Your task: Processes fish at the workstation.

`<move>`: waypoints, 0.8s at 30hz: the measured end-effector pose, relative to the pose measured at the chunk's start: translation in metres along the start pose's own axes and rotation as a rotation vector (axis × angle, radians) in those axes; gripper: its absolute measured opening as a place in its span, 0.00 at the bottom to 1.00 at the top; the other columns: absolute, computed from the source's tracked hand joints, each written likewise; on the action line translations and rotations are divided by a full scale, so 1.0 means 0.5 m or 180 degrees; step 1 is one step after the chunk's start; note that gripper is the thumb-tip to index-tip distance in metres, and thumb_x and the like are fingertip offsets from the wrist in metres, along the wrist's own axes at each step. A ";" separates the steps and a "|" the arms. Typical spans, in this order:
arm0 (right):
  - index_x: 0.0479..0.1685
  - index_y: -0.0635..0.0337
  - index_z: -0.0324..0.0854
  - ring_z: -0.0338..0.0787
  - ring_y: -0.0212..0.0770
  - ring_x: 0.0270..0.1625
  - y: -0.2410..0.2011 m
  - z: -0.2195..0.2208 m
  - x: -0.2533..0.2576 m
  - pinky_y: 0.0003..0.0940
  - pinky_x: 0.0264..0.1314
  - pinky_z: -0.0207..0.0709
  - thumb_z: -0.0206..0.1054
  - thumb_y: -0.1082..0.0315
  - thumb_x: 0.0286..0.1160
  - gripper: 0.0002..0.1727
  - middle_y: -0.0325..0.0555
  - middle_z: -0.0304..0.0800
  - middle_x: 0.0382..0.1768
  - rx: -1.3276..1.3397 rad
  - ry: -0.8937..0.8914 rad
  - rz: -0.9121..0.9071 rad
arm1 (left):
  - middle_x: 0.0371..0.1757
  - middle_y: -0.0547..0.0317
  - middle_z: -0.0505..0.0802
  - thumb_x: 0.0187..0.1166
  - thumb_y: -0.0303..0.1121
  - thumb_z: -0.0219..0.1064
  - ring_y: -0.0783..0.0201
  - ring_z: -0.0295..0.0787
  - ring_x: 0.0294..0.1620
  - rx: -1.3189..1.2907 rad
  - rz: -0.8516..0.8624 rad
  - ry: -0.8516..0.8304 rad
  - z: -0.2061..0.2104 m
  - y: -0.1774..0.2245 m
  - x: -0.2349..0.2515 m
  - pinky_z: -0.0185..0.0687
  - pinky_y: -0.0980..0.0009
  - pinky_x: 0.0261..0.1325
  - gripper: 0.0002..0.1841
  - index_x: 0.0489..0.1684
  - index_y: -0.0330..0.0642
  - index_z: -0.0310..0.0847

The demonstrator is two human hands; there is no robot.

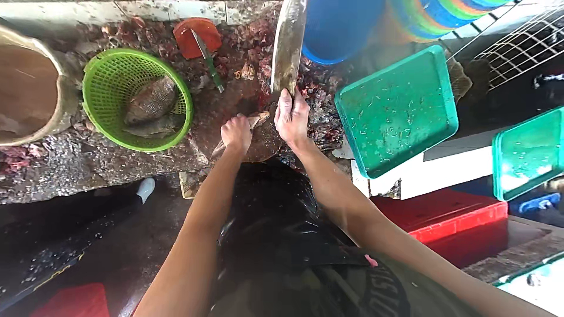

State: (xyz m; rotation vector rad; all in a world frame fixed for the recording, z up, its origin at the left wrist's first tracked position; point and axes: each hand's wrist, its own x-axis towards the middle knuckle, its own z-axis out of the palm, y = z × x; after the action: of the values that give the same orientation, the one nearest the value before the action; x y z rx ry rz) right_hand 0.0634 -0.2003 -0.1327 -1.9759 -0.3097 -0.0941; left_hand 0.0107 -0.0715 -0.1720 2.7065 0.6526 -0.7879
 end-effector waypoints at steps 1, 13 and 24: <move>0.49 0.64 0.80 0.81 0.39 0.15 0.012 0.015 -0.008 0.42 0.17 0.80 0.45 0.56 0.95 0.22 0.41 0.78 0.17 -0.0079 0.0096 -0.0183 | 0.52 0.36 0.92 0.66 0.35 0.77 0.35 0.91 0.54 -0.0012 -0.0019 -0.0006 -0.004 0.001 0.002 0.84 0.36 0.51 0.23 0.58 0.33 0.81; 0.45 0.60 0.86 0.90 0.44 0.31 -0.014 -0.020 -0.030 0.48 0.38 0.85 0.49 0.51 0.93 0.25 0.47 0.88 0.26 -0.1132 -0.0842 0.0492 | 0.51 0.35 0.93 0.63 0.40 0.81 0.35 0.91 0.54 -0.0101 -0.0034 0.0044 -0.007 -0.015 0.019 0.84 0.35 0.52 0.27 0.57 0.32 0.81; 0.59 0.65 0.85 0.91 0.56 0.62 -0.027 -0.002 -0.073 0.60 0.66 0.82 0.55 0.57 0.91 0.21 0.59 0.92 0.56 -0.1198 -0.2399 0.1331 | 0.59 0.37 0.93 0.80 0.56 0.63 0.33 0.89 0.61 0.0220 0.0495 0.0541 0.019 -0.039 -0.026 0.81 0.29 0.57 0.25 0.61 0.47 0.88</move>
State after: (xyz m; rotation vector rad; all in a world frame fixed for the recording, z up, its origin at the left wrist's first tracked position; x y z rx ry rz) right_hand 0.0247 -0.2022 -0.1280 -2.3445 -0.3663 0.9371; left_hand -0.0126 -0.0621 -0.1747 2.8677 0.4492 -0.5571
